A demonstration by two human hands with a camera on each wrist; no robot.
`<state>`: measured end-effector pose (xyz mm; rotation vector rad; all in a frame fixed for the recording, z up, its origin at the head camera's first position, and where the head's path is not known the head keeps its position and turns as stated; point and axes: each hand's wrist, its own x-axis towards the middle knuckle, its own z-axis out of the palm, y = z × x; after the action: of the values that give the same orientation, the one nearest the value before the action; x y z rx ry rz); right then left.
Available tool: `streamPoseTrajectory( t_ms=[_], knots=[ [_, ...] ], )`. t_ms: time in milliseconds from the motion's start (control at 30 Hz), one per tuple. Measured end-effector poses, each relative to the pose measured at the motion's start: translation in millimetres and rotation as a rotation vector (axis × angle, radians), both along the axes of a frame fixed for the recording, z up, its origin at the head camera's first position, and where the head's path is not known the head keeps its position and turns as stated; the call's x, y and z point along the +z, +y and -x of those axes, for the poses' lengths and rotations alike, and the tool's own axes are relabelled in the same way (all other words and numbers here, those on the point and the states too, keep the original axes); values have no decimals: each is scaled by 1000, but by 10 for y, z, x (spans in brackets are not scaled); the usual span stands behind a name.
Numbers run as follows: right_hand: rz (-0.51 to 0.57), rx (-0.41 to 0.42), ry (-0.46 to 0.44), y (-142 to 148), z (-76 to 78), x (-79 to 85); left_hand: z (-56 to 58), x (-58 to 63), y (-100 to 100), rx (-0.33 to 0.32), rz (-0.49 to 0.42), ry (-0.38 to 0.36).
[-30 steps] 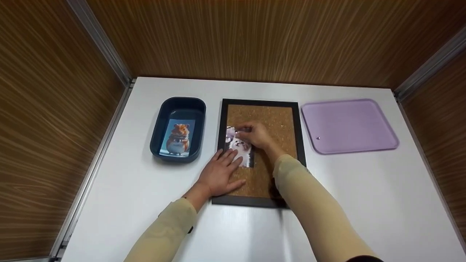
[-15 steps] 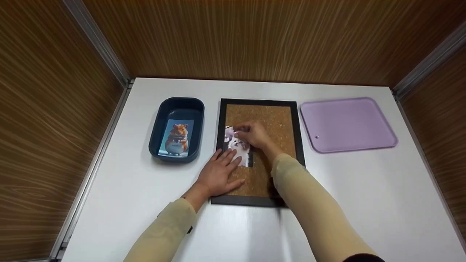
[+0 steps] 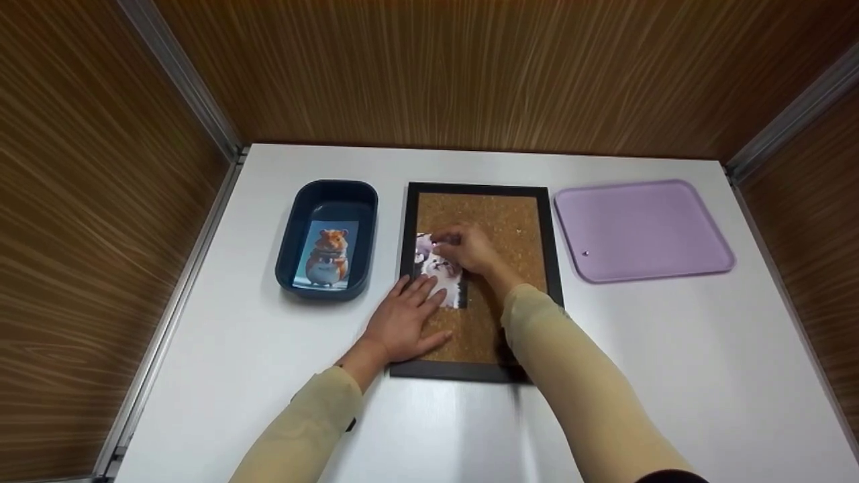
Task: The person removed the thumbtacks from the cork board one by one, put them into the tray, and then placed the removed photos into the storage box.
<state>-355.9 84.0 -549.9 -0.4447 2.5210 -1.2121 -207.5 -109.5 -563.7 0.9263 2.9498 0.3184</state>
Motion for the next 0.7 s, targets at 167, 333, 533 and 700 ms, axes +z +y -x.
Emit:
streamPoseTrajectory(
  t_ms=[167, 333, 533, 700],
  knots=[
    [-9, 7, -7, 2, 1, -10, -7, -1, 4, -1, 6, 7],
    [-31, 17, 26, 5, 7, -14, -12, -6, 9, -1, 5, 5],
    [-16, 17, 33, -3, 6, -26, -14, -22, 5, -1, -13, 26],
    [3, 6, 5, -6, 5, -21, -14, -17, 5, 0, -18, 23]
  ],
)
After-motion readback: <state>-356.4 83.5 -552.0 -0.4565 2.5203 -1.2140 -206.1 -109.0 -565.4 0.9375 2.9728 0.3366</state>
